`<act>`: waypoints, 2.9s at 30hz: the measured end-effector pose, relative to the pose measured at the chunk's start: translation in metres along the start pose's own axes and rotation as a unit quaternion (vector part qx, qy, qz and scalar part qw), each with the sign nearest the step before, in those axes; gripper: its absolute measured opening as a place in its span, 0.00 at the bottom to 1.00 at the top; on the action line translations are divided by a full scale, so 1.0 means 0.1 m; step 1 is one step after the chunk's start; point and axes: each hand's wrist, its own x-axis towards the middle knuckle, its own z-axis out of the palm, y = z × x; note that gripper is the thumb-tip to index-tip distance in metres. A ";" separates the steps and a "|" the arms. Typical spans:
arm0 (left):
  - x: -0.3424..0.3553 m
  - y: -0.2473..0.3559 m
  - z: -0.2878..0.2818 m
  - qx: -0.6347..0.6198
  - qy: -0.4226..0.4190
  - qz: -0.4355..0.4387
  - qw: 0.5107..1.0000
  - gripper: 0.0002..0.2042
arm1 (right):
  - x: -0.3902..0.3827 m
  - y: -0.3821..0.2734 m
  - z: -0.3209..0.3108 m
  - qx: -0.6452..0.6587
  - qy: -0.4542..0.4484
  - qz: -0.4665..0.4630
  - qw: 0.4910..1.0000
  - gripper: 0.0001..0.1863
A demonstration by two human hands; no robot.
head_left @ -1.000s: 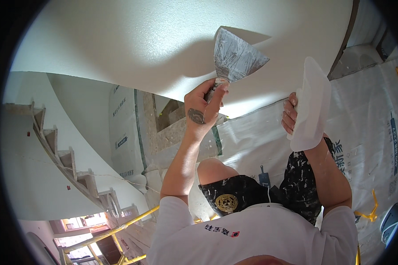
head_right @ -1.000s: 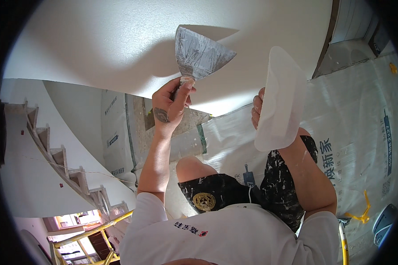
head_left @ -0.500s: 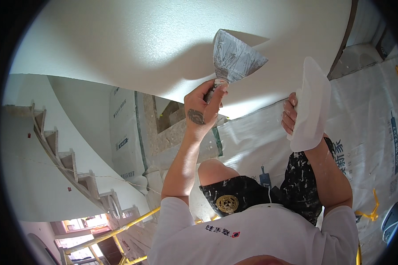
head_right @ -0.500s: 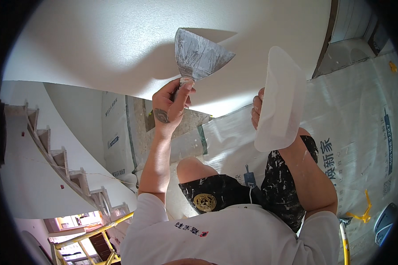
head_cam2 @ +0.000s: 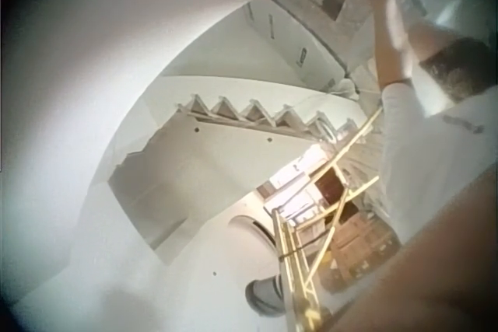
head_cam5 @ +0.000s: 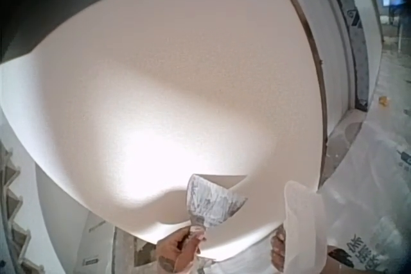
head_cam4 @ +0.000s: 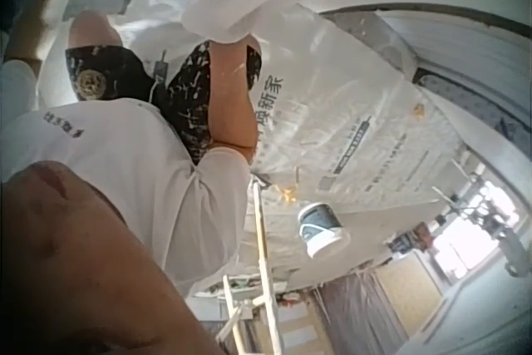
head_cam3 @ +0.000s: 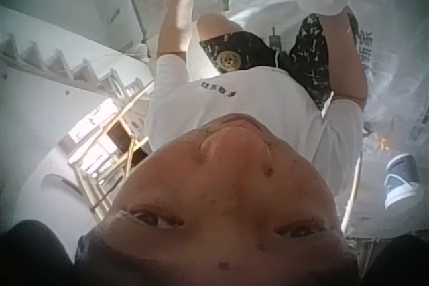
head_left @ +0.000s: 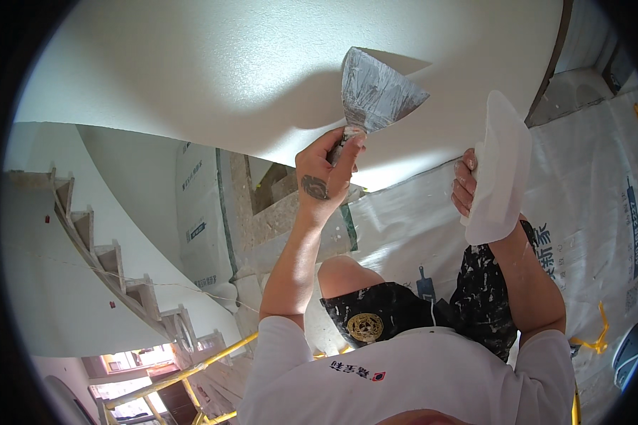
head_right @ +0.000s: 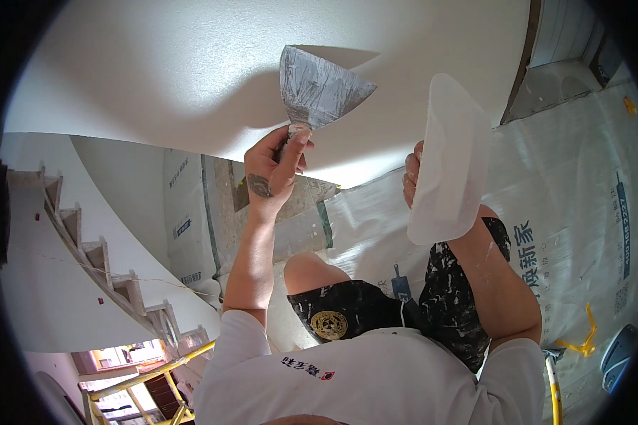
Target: Applying putty or plaster to a wall using a putty knife and then smoothing it with a brush.
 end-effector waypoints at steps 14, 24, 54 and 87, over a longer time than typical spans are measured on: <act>-0.08 -0.04 -0.01 0.004 -0.006 0.007 1.000 0.11 | 0.00 0.00 0.01 -0.002 -0.025 -0.001 1.000 0.21; -0.64 -0.10 -0.12 0.246 0.032 0.246 0.937 0.14 | -0.26 0.11 0.25 -0.002 0.156 0.088 0.984 0.26; -1.19 -0.48 -0.31 -0.319 -0.246 -0.234 0.885 0.11 | -0.41 0.01 0.25 -0.237 0.196 -0.101 0.946 0.25; -1.30 -0.94 -0.23 -0.557 -0.354 -0.150 0.737 0.12 | 0.01 0.28 0.43 -0.664 0.112 0.251 0.695 0.08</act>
